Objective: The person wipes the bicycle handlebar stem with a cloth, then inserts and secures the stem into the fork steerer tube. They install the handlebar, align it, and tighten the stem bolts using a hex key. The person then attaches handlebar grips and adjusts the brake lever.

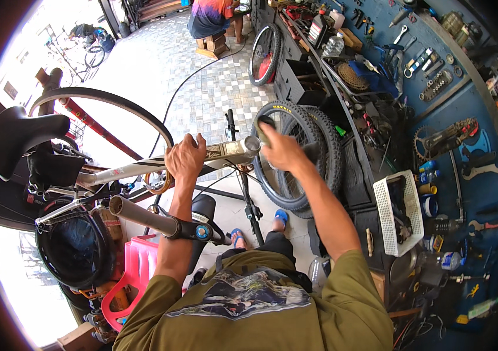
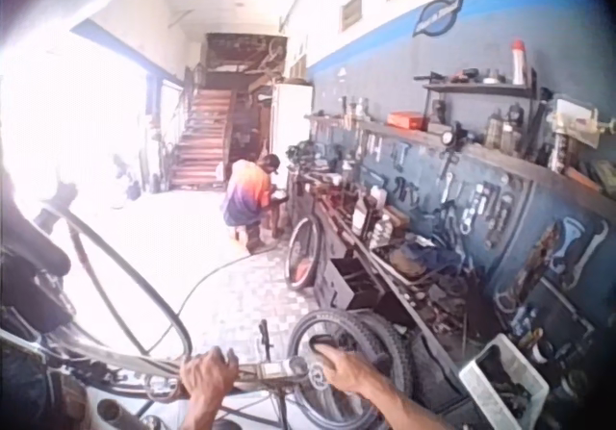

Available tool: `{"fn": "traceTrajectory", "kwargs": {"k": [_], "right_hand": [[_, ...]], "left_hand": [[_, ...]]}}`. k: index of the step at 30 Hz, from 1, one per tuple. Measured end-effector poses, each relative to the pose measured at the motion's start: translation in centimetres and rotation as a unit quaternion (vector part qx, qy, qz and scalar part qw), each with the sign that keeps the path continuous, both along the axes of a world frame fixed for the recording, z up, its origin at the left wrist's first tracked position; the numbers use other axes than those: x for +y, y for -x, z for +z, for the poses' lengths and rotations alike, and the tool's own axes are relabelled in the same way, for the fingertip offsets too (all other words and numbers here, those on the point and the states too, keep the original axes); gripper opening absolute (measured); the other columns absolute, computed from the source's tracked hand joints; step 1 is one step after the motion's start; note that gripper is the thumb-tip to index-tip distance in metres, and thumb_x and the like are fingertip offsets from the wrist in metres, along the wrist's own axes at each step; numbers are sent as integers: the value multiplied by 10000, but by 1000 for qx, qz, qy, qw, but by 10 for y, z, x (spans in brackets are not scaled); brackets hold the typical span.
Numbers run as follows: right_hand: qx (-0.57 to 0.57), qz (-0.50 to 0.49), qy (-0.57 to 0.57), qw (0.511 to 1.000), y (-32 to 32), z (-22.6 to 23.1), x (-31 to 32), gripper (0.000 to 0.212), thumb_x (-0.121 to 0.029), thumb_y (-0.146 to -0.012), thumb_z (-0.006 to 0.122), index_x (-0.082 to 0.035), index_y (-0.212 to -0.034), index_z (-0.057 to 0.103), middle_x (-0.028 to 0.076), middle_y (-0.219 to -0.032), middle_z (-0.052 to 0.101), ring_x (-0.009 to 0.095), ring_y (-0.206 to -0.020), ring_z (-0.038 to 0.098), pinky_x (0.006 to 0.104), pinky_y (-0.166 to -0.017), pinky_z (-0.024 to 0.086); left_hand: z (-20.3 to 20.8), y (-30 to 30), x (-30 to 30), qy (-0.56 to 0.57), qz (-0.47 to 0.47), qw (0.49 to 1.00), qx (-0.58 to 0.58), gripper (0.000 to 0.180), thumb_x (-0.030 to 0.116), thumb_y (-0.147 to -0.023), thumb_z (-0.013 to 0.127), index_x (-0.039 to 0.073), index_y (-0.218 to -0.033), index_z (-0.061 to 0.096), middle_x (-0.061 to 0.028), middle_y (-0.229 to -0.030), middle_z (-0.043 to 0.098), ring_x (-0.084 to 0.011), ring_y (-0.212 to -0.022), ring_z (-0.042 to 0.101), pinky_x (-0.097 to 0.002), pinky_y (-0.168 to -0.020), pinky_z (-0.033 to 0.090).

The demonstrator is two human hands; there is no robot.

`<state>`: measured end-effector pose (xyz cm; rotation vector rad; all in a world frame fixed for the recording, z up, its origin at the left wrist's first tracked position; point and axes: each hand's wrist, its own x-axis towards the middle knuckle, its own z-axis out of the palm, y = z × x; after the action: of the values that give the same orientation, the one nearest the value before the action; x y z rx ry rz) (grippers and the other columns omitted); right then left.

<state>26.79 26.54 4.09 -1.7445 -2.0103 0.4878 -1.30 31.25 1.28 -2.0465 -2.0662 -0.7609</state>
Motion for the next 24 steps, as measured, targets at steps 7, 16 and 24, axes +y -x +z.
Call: {"fn": "traceTrajectory", "kwargs": {"k": [7,16,24], "right_hand": [[-26,9,119,993,69,-38,-38,792,-206,-885,628,-88,-1612,338,332,-863,711,490,-829,719,552,-846,575],[13,-51,13,999,47,-29,-67,732,-191,-905,648,-225,-1597,413,251,-1015,747,465,-897,722,565,-833,571],[55,-59,200,976,29,-139,-98,703,-164,-925,596,-178,-1604,417,291,-1204,695,453,-1066,684,522,-898,548]], "left_hand": [[0,2,-1,25,1,1000,5,404,422,-1000,597,97,-801,730,-124,-701,746,-300,-710,742,-428,-875,500],[5,0,1,54,12,998,17,437,450,-1018,562,87,-856,743,-143,-718,747,-318,-743,744,-435,-893,501],[8,-2,-4,30,3,999,28,417,427,-1007,585,95,-800,728,-133,-703,744,-305,-693,732,-424,-851,498]]}}
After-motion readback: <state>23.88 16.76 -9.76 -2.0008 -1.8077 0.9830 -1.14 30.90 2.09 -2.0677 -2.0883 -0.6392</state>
